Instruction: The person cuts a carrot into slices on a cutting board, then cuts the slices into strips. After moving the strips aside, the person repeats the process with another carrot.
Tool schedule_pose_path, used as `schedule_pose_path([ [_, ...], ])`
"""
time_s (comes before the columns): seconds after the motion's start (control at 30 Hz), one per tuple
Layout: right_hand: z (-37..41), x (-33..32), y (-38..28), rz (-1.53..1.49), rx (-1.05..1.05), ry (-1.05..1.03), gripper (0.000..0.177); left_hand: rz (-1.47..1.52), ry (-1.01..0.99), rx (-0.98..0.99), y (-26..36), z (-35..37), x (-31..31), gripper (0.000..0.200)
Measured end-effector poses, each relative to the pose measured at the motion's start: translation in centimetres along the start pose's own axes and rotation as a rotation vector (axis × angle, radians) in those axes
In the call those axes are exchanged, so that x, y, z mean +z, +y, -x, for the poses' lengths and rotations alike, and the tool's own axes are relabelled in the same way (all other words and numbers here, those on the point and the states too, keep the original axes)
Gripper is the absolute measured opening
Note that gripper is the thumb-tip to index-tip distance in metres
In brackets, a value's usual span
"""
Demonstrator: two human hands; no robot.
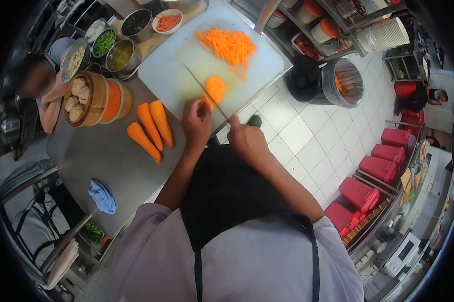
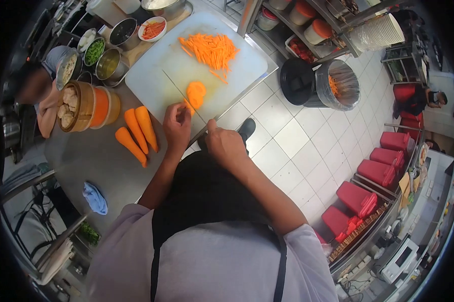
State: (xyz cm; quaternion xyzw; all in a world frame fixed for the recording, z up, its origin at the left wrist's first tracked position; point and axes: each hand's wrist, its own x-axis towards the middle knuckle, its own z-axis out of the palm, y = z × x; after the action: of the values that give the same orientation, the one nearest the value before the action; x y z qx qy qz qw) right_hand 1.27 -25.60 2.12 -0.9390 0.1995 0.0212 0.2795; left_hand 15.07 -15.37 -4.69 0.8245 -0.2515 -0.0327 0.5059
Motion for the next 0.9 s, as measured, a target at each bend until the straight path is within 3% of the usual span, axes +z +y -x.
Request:
schedule_pose_path([
  [0.23,0.8,0.3,0.1,0.063,0.032,-0.081,0.021,0.015,0.021,-0.033,-0.2,0.3,0.4,0.020],
  [0.33,0.8,0.7,0.1,0.033,-0.028,0.023,0.014,0.017,0.030,-0.027,-0.5,0.3,0.5,0.020],
  [0.43,0.7,0.3,-0.5,0.092,0.042,-0.102,0.021,0.022,0.036,0.000,-0.6,0.3,0.5,0.022],
  [0.9,-0.5,1.2,-0.4,0.111,0.009,-0.051,0.013,0.094,0.014,-0.018,-0.6,0.0,0.2,0.023],
])
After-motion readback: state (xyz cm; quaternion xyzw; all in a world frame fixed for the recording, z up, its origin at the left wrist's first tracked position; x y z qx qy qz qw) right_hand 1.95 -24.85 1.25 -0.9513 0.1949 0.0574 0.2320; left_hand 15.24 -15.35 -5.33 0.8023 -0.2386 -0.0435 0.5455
